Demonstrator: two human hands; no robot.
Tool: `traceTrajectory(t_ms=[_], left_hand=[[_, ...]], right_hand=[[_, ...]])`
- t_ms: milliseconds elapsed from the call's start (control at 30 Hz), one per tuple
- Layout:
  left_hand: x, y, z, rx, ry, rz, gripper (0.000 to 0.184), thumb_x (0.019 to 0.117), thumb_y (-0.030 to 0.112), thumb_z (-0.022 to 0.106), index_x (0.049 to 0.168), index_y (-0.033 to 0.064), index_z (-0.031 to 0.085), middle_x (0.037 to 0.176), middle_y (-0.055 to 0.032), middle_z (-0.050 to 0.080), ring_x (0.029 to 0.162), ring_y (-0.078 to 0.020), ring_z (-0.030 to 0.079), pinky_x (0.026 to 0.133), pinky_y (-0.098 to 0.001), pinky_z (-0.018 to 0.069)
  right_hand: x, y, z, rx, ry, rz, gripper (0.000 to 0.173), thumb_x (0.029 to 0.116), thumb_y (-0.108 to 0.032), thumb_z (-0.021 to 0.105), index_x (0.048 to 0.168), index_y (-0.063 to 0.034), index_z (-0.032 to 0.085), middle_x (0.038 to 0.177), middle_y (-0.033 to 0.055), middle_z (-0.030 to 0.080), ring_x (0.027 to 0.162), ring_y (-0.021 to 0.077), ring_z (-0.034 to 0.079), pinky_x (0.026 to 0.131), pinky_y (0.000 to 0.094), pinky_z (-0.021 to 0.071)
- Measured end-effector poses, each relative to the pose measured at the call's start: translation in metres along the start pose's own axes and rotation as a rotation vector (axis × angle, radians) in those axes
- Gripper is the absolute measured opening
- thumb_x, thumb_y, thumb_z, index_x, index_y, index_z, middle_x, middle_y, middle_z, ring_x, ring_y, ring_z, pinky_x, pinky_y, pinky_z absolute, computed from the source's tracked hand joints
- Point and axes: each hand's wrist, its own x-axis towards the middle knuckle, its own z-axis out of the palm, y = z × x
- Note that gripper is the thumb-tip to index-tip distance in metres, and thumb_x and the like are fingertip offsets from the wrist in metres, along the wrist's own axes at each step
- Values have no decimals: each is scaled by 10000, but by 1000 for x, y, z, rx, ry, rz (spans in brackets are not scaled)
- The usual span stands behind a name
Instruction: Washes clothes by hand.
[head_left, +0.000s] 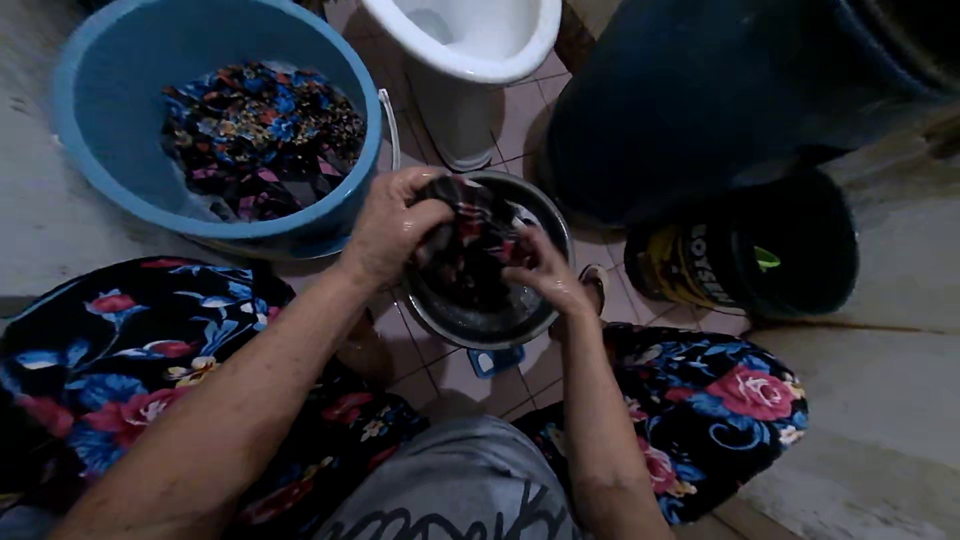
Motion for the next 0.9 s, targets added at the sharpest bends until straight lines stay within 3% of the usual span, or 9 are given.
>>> traceTrajectory(t_ms=[67,133,200,300,400,500,633,700,900], left_hand=[[1,2,-3,11,-59,-112,203,863,32,527,816,182,655,721,170,650,605,85,573,548,-124,498],[1,1,-5,282,-238,-335,73,894,86,607,874,89,678,732,28,647,631,-59,599,581,-285,522],[-4,-8,4,584,-465,-590,383,926,222,733,1234,12,645,990,-202,689,905,-339,669,817,-585,529],[-17,-42,26,903,-682,-854,852,850,432,829,1495,35,438,1229,-311,629,1188,-503,588,997,-689,439],[-22,-59,33,935,-785,-934,585,1049,434,555,1351,-67,561,1276,-333,604,1244,-487,564,1052,-650,404],[-15,-46,35,849,-596,-989,578,1101,410,424,1236,-123,601,1212,-344,611,1172,-466,595,1021,-620,431],[-2,-40,26,774,-522,-1025,556,1090,419,458,1223,-100,608,1177,-318,620,1126,-434,604,992,-605,439],[-3,-41,29,778,-600,-981,513,1089,395,476,1212,-81,624,1150,-292,638,1101,-413,621,980,-590,459],[2,-44,31,859,-775,-1037,519,1107,368,430,1261,-101,590,1223,-316,607,1175,-434,596,1016,-585,440]], right_hand=[[9,19,19,-105,-35,99,301,1016,-74,576,1269,85,620,1202,218,677,1104,243,658,996,436,517],[18,23,24,-88,89,195,314,1079,-118,474,1276,84,613,1208,232,669,1077,264,662,972,452,521],[24,8,18,-28,251,216,314,1086,-117,439,1277,82,590,1124,207,664,919,220,651,844,402,544],[44,-23,29,140,452,89,250,1073,-91,436,1190,74,583,880,93,609,680,84,557,648,260,510],[66,-41,61,172,204,-15,280,1052,4,451,1283,127,550,1138,243,656,930,242,688,847,381,581],[82,1,79,-12,33,-53,338,1015,17,540,1350,43,565,1339,249,598,1155,337,644,987,461,540],[70,83,44,-200,416,471,356,989,-44,585,1320,86,598,1339,310,594,1282,437,565,1094,550,453],[53,128,33,-317,512,742,547,989,-174,631,1446,83,476,1457,349,477,1378,494,457,1136,595,393],[36,172,70,-395,212,944,565,1097,-367,436,1505,24,443,1550,281,421,1419,438,442,1156,563,371]])
